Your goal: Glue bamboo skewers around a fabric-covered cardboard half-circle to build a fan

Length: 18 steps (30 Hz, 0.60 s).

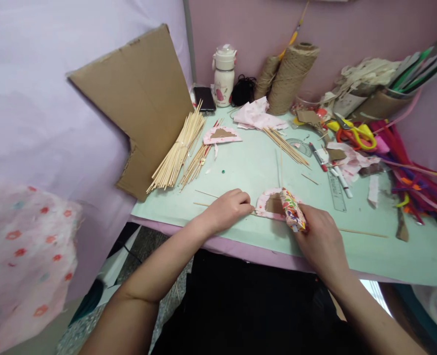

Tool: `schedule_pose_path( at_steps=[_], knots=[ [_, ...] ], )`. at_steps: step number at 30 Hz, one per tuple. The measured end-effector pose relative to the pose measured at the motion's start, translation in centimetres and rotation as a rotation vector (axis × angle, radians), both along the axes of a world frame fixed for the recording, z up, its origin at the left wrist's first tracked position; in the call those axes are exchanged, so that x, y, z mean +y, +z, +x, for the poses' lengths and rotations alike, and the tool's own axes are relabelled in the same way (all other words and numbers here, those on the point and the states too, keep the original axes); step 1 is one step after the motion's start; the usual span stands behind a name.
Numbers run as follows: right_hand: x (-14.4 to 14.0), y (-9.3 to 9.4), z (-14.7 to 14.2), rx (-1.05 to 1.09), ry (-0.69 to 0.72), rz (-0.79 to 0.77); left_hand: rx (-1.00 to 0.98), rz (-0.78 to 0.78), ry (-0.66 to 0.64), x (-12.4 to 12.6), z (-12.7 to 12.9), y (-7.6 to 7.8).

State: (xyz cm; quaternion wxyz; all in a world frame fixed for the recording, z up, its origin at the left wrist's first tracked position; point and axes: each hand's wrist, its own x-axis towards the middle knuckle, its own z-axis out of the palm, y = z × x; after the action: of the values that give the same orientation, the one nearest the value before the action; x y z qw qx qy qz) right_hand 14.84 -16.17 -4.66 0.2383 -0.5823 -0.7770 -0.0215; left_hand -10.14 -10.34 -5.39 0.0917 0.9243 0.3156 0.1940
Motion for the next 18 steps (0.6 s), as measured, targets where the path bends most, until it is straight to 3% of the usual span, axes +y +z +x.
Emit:
schedule_pose_path(
  at_steps=[5, 12, 18],
  knots=[
    [-0.01, -0.08, 0.06, 0.007, -0.001, -0.012, -0.029, -0.059, 0.03, -0.14, 0.13, 0.11],
    [0.0, -0.15, 0.09, -0.001, -0.006, -0.027, 0.045, 0.035, 0.004, -0.19, -0.03, 0.47],
    [-0.02, -0.08, 0.01, 0.002, -0.011, -0.013, -0.017, -0.06, 0.019, -0.24, 0.04, 0.43]
  ],
)
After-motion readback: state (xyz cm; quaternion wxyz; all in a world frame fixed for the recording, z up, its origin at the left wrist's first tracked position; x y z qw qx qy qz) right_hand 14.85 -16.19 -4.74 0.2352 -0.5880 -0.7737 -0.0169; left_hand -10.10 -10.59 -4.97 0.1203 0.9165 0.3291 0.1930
